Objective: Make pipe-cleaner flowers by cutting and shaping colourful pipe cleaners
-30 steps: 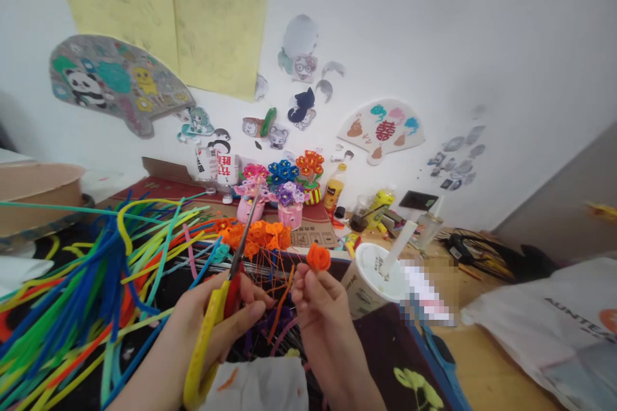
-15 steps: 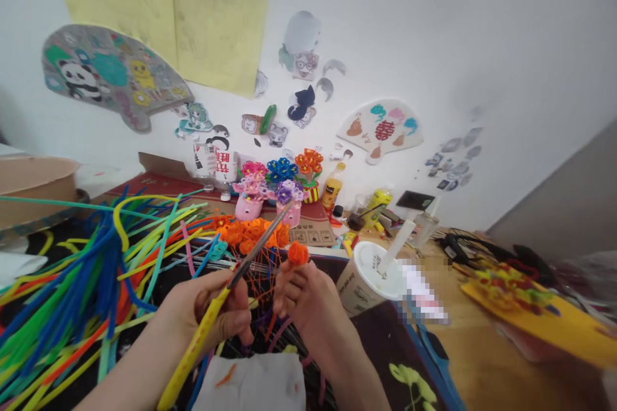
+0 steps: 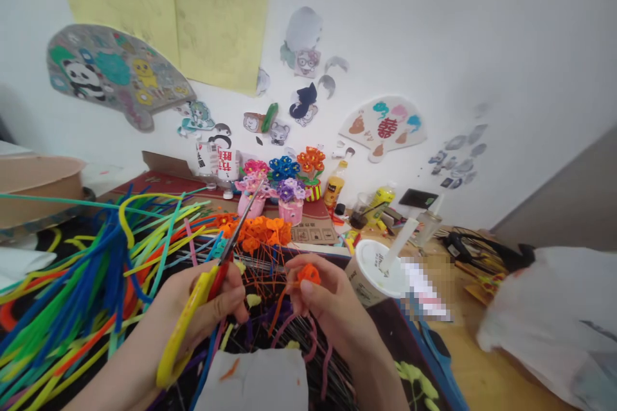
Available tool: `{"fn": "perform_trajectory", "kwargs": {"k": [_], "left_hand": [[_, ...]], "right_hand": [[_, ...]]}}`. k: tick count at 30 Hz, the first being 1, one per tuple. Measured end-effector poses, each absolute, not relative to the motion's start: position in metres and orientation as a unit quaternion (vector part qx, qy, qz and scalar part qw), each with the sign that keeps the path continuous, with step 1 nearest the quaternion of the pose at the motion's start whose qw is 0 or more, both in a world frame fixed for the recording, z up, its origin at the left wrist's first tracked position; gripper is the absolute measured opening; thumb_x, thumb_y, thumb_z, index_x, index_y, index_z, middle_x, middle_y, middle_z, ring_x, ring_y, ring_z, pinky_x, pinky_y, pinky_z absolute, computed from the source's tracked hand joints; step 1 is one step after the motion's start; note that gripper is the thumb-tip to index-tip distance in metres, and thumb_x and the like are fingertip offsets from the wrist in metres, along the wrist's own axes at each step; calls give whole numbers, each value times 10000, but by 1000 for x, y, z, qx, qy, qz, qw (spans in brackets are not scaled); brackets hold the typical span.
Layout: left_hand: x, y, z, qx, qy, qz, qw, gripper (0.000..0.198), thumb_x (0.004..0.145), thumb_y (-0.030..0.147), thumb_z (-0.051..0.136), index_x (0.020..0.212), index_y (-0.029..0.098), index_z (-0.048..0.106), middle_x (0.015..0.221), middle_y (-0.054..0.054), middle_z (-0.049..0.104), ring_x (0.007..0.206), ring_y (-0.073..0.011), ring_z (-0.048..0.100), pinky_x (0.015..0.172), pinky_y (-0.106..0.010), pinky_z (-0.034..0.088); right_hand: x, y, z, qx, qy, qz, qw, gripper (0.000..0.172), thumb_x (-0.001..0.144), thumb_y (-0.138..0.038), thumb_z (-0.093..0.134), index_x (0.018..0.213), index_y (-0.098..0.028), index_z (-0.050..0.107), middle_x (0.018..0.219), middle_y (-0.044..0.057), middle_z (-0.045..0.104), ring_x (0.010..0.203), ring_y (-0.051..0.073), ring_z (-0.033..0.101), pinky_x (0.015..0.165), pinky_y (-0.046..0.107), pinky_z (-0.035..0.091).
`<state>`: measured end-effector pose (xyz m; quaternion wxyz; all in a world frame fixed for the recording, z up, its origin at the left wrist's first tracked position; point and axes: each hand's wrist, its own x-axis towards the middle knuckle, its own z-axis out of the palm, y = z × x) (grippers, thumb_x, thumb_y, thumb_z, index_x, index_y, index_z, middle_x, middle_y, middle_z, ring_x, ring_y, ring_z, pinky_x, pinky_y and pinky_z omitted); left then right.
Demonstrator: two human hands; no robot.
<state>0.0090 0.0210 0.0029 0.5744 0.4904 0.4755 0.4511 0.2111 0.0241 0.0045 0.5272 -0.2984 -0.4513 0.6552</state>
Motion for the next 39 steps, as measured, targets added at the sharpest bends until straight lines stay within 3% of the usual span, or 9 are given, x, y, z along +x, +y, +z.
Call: {"fn": "perform_trajectory", "kwargs": {"k": [6, 13, 19, 25, 32, 36, 39], "left_hand": [[1, 25, 2, 518, 493, 459, 528, 275, 653, 401, 810, 691, 212, 614, 526, 47, 665, 579, -136, 629, 560, -205, 465], [-2, 25, 8, 559, 516, 416, 498, 265, 599, 350, 842, 644, 203, 626, 519, 72, 616, 475, -114, 563, 469, -203, 444], [0, 26, -2, 497, 525, 446, 528, 324, 485, 306, 888, 683, 195, 657, 683, 36, 667, 632, -173, 647, 595, -273, 570], [-2, 32, -6, 572, 506, 416, 493, 263, 597, 323, 831, 652, 182, 617, 598, 53, 580, 577, -165, 618, 549, -259, 526], [-5, 34, 4, 628, 522, 406, 410, 268, 669, 406, 761, 645, 192, 602, 602, 9, 668, 595, -191, 643, 575, -273, 493], [-10, 42, 5, 659, 536, 393, 352, 298, 728, 491, 651, 688, 203, 585, 625, -2, 672, 646, -220, 676, 594, -282, 496], [-11, 45, 9, 676, 570, 381, 270, 309, 767, 523, 547, 664, 233, 522, 587, 18, 600, 594, -202, 607, 556, -282, 446]], "right_hand": [[216, 26, 5, -382, -488, 591, 516, 246, 676, -335, 844, 781, -152, 717, 618, -12, 650, 492, 101, 566, 474, 203, 431], [211, 27, -1, -476, -496, 503, 523, 248, 636, -337, 852, 680, -149, 696, 556, -19, 631, 462, 94, 509, 444, 203, 416], [208, 26, 1, -494, -474, 493, 536, 295, 638, -405, 842, 675, -147, 703, 525, -16, 610, 417, 89, 473, 389, 200, 364], [204, 29, 0, -493, -463, 471, 566, 317, 659, -433, 825, 694, -139, 710, 535, -11, 608, 414, 87, 472, 383, 201, 362], [204, 34, -7, -438, -462, 502, 585, 297, 674, -395, 836, 784, -131, 757, 589, 0, 653, 471, 93, 507, 437, 205, 372], [208, 36, -10, -390, -477, 549, 565, 304, 635, -335, 872, 852, -144, 778, 698, 23, 715, 603, 130, 615, 575, 236, 468], [210, 38, -12, -371, -487, 556, 562, 335, 620, -333, 886, 879, -151, 776, 739, 36, 736, 647, 151, 643, 640, 263, 505]]}}
